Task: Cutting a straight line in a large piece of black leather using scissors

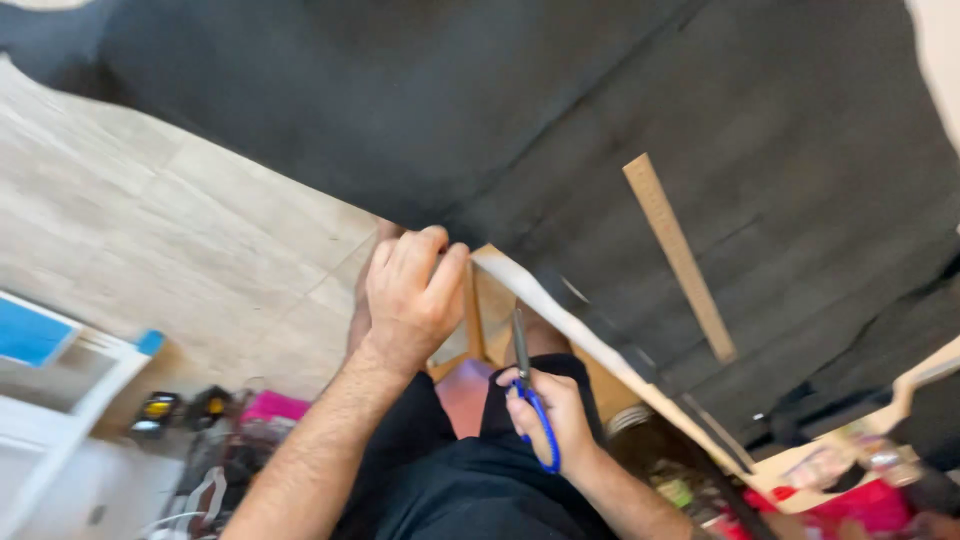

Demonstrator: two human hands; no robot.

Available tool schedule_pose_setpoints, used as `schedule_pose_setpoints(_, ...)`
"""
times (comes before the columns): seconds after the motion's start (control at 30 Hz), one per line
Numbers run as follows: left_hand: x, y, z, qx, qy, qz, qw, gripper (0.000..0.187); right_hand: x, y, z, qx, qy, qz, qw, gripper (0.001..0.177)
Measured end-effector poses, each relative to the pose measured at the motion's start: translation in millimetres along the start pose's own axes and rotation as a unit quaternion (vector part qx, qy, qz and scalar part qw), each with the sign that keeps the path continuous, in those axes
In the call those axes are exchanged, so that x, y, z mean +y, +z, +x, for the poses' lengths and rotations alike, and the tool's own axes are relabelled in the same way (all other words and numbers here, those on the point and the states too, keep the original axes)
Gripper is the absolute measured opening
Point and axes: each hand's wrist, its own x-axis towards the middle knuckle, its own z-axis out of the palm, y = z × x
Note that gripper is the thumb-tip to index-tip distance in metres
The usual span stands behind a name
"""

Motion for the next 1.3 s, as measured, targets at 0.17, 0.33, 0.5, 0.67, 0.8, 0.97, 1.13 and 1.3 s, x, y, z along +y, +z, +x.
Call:
schedule_pose_setpoints(0.17,-25.2,-16.0,38.3,-0.103,0.102,-0.051,0.988,0.027,-19.1,49.6,17.7,0.050,0.056,0.113,0.991,0.030)
schedule_pose_setpoints(0.33,-30.1,-18.1,58.6,-0.184,0.182,-0.082,0.962,0.026,-13.4,61.7,30.9,0.067,0.100,0.176,0.977,0.031)
schedule_pose_setpoints(0.5,-48.4,-2.8,76.3,-0.187,0.290,-0.139,0.928,0.027,-10.0,73.3,49.9,0.137,0.065,0.120,0.981,0.032)
schedule_pose_setpoints(0.67,-63.5,7.3,95.7,-0.209,0.339,-0.200,0.895,0.023,-24.6,114.6,80.7,0.241,0.028,0.130,0.961,0.044)
schedule_pose_setpoints(0.8,-70.6,20.7,89.0,-0.172,0.354,-0.256,0.883,0.032,-36.0,128.0,111.0,0.372,-0.014,0.128,0.919,0.030)
schedule_pose_setpoints(0.97,-81.1,28.0,81.9,-0.172,0.351,-0.279,0.877,0.034,-17.5,151.4,118.7,0.421,0.007,0.096,0.902,0.035)
schedule_pose_setpoints(1.13,-81.8,31.3,80.3,-0.167,0.354,-0.287,0.874,0.035,-22.6,145.0,119.7,0.438,0.018,0.061,0.897,0.034)
schedule_pose_setpoints(1.3,-83.9,32.2,77.9,-0.148,0.362,-0.296,0.871,0.038,-46.0,130.2,123.2,0.441,0.019,0.048,0.896,0.025)
